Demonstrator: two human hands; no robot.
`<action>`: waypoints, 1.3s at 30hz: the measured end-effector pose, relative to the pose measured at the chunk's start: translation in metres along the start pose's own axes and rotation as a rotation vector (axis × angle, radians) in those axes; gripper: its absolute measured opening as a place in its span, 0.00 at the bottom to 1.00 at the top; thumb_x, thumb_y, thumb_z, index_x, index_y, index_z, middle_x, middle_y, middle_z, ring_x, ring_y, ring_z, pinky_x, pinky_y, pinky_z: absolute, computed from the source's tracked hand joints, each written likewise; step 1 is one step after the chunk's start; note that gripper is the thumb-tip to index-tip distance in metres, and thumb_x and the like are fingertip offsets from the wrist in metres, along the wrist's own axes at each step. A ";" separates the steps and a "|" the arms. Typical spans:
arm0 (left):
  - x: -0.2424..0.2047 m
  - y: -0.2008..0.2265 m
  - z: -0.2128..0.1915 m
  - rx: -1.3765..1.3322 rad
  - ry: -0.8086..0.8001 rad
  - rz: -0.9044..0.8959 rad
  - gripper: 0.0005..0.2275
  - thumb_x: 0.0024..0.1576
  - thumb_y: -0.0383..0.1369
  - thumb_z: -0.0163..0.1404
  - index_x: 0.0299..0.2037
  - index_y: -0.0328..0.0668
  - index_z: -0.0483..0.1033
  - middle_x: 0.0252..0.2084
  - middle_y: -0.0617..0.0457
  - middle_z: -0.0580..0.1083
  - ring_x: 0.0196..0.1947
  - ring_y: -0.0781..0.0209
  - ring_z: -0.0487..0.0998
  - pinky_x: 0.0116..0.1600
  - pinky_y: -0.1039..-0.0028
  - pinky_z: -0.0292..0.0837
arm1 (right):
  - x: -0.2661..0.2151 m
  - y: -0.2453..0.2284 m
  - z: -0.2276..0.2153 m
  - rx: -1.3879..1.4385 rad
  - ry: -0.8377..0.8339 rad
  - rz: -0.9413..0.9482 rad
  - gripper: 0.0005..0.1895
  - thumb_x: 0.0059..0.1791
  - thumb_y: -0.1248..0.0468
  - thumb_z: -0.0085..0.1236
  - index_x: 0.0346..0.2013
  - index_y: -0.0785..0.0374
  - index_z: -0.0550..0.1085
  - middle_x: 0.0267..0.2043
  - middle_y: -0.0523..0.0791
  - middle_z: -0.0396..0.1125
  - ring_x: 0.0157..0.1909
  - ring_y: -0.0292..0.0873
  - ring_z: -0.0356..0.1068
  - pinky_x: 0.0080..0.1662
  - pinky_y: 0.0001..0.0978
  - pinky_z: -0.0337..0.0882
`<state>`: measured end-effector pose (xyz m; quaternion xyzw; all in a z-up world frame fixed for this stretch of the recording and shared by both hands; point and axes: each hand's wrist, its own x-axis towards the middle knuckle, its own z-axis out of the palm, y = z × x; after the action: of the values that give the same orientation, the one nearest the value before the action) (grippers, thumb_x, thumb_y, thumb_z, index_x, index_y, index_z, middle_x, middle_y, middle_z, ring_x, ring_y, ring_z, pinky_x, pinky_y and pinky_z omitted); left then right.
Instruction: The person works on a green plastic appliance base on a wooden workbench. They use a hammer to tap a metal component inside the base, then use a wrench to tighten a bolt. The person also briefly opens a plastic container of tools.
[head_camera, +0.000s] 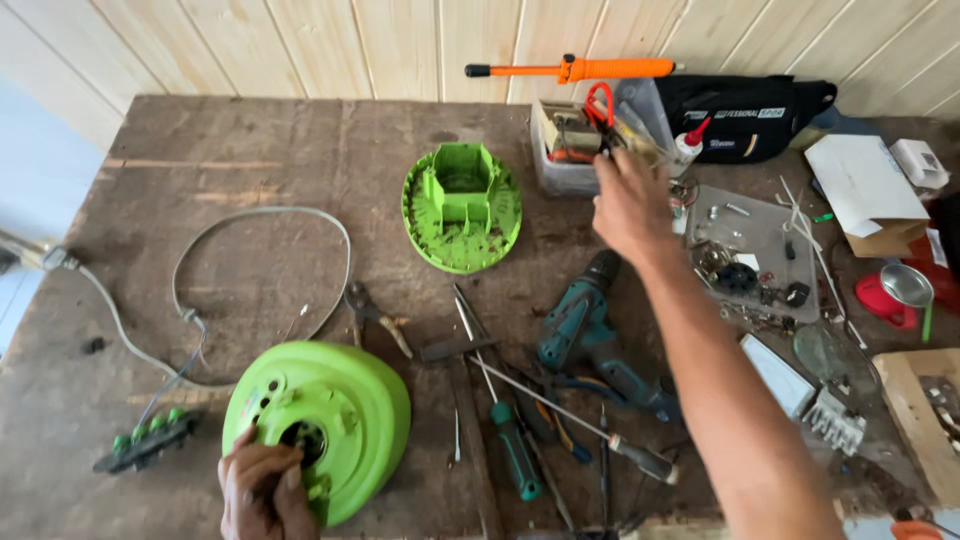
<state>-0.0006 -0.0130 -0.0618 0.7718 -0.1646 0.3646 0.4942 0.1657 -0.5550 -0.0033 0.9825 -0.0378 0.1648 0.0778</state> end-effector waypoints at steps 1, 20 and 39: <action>-0.003 -0.005 0.004 -0.001 0.002 0.004 0.09 0.70 0.32 0.47 0.42 0.35 0.74 0.38 0.45 0.77 0.41 0.50 0.74 0.77 0.48 0.74 | 0.000 -0.001 0.006 0.000 0.004 0.001 0.34 0.51 0.61 0.69 0.72 0.65 0.74 0.72 0.58 0.68 0.73 0.59 0.65 0.70 0.66 0.59; -0.047 -0.108 -0.043 0.068 -0.192 -0.009 0.11 0.66 0.42 0.53 0.37 0.48 0.81 0.38 0.59 0.81 0.46 0.65 0.77 0.82 0.54 0.74 | -0.093 -0.039 0.031 0.206 0.029 0.097 0.11 0.60 0.55 0.62 0.40 0.57 0.84 0.36 0.44 0.75 0.43 0.55 0.73 0.50 0.59 0.70; 0.208 0.128 0.160 0.059 -0.527 -0.253 0.16 0.66 0.42 0.61 0.58 0.45 0.74 0.48 0.52 0.79 0.36 0.60 0.80 0.39 0.64 0.76 | -0.106 -0.048 0.002 0.383 -0.184 0.180 0.11 0.61 0.58 0.57 0.48 0.60 0.83 0.45 0.45 0.79 0.50 0.53 0.73 0.51 0.53 0.75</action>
<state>0.1264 -0.1906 0.1320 0.8683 -0.1791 0.0916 0.4533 0.0711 -0.5027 -0.0469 0.9829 -0.1004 0.0851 -0.1287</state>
